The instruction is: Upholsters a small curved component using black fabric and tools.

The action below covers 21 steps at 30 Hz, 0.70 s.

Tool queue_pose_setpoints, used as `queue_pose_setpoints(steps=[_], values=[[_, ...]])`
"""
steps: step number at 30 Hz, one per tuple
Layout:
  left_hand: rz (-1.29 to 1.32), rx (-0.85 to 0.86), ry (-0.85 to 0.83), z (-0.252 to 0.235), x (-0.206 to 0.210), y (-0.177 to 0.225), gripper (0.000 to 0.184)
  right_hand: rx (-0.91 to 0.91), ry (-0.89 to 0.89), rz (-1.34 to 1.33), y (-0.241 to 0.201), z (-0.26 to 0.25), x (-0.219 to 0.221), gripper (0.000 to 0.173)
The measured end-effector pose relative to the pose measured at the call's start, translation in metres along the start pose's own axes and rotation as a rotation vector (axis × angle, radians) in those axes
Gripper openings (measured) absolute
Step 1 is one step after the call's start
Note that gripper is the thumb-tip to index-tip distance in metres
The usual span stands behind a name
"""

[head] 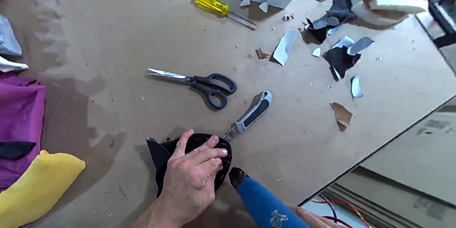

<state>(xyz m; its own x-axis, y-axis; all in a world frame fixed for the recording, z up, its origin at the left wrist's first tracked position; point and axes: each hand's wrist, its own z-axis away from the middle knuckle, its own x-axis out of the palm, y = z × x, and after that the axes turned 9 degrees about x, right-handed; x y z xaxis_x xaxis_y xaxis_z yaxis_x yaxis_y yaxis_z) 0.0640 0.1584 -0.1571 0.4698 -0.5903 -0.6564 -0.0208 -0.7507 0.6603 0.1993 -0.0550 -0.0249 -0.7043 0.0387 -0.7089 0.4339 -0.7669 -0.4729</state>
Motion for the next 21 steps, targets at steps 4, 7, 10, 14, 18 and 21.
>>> queue_pose_setpoints(steps=[4,7,10,14,18,21], values=[[-0.01,-0.001,-0.004,-0.002,0.0,0.001,0.025,-0.005,-0.013,0.025,-0.007,-0.002,0.002,0.037],[-0.015,-0.005,0.011,-0.002,0.0,0.0,0.025,0.02,0.044,0.054,-0.012,0.0,-0.001,0.035],[0.046,-0.036,0.041,-0.003,-0.008,-0.003,0.024,0.149,0.164,0.208,-0.006,0.001,-0.007,0.045],[0.537,-0.12,0.129,-0.015,-0.056,0.004,0.02,0.145,0.386,0.338,0.04,-0.021,-0.004,0.064],[0.944,-0.236,0.265,-0.014,-0.092,0.054,0.022,-0.211,0.4,-0.079,-0.009,-0.023,-0.017,0.053],[1.012,-0.322,0.348,-0.01,-0.081,0.116,0.019,-0.479,0.249,-0.661,-0.057,-0.016,0.011,0.058]])
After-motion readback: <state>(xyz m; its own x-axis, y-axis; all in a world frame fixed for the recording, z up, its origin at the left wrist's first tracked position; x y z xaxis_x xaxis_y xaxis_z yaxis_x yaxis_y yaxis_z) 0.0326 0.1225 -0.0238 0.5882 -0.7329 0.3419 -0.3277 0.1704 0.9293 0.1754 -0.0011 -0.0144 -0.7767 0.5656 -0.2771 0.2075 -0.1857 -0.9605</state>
